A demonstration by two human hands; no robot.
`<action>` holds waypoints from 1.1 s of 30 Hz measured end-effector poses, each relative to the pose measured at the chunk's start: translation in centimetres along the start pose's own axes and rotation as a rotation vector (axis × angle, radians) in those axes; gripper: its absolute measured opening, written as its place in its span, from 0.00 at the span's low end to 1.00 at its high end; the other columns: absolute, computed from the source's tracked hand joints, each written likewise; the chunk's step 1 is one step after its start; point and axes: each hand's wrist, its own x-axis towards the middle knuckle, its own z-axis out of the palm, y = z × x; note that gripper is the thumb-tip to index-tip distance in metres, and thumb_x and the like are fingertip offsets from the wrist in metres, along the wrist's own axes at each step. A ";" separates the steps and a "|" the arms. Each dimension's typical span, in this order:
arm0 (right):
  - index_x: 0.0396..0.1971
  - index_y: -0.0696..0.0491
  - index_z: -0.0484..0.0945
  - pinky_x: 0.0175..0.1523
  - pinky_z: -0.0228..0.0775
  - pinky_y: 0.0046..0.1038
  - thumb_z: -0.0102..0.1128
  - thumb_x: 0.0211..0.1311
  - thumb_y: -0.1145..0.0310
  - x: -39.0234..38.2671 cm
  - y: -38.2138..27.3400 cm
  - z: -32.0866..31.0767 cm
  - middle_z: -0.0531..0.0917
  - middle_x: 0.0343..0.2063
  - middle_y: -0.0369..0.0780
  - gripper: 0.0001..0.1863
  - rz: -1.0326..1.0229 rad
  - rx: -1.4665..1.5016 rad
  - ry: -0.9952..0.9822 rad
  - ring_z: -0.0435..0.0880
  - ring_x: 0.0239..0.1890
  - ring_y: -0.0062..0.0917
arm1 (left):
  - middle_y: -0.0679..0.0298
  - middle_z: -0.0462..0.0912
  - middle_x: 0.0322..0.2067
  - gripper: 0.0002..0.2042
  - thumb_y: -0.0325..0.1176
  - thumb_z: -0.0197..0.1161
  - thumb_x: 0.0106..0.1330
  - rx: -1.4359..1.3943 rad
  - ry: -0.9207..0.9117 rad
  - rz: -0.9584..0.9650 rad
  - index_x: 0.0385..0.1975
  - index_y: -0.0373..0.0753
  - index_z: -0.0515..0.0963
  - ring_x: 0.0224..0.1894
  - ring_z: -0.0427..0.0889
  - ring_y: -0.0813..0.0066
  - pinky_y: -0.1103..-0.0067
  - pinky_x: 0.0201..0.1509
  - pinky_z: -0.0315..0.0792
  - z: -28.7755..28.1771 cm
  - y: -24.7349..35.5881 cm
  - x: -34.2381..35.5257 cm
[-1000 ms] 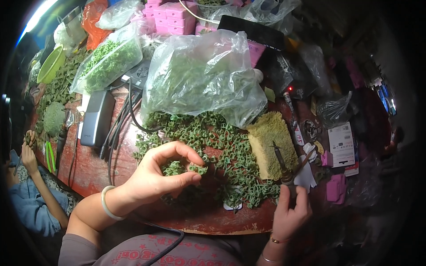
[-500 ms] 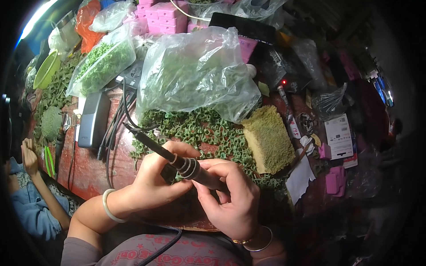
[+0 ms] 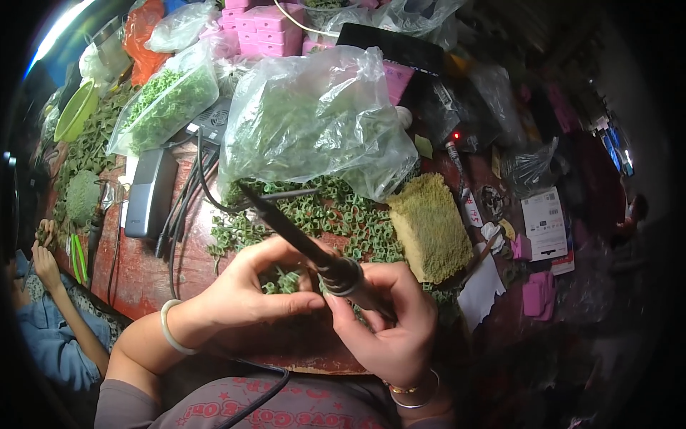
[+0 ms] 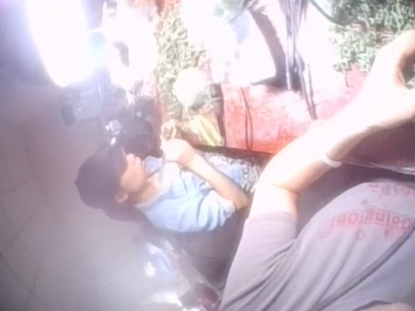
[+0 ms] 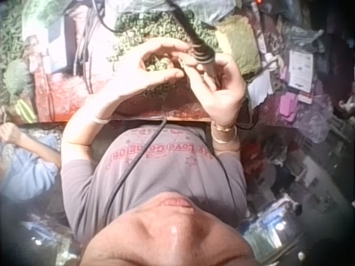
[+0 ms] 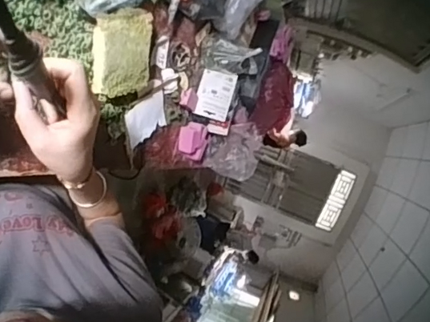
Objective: Using a soldering iron or heated tool to join or trim small green plastic craft components on a workbench.
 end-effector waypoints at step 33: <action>0.34 0.56 0.74 0.22 0.55 0.13 0.65 0.50 0.82 -0.2 0.3 -0.2 0.77 0.22 0.30 0.12 0.019 0.039 -0.001 0.63 0.18 0.05 | 0.64 0.80 0.38 0.11 0.23 0.66 0.57 0.106 0.097 0.140 0.39 0.35 0.77 0.45 0.78 0.75 0.77 0.53 0.70 0.1 -0.1 -0.2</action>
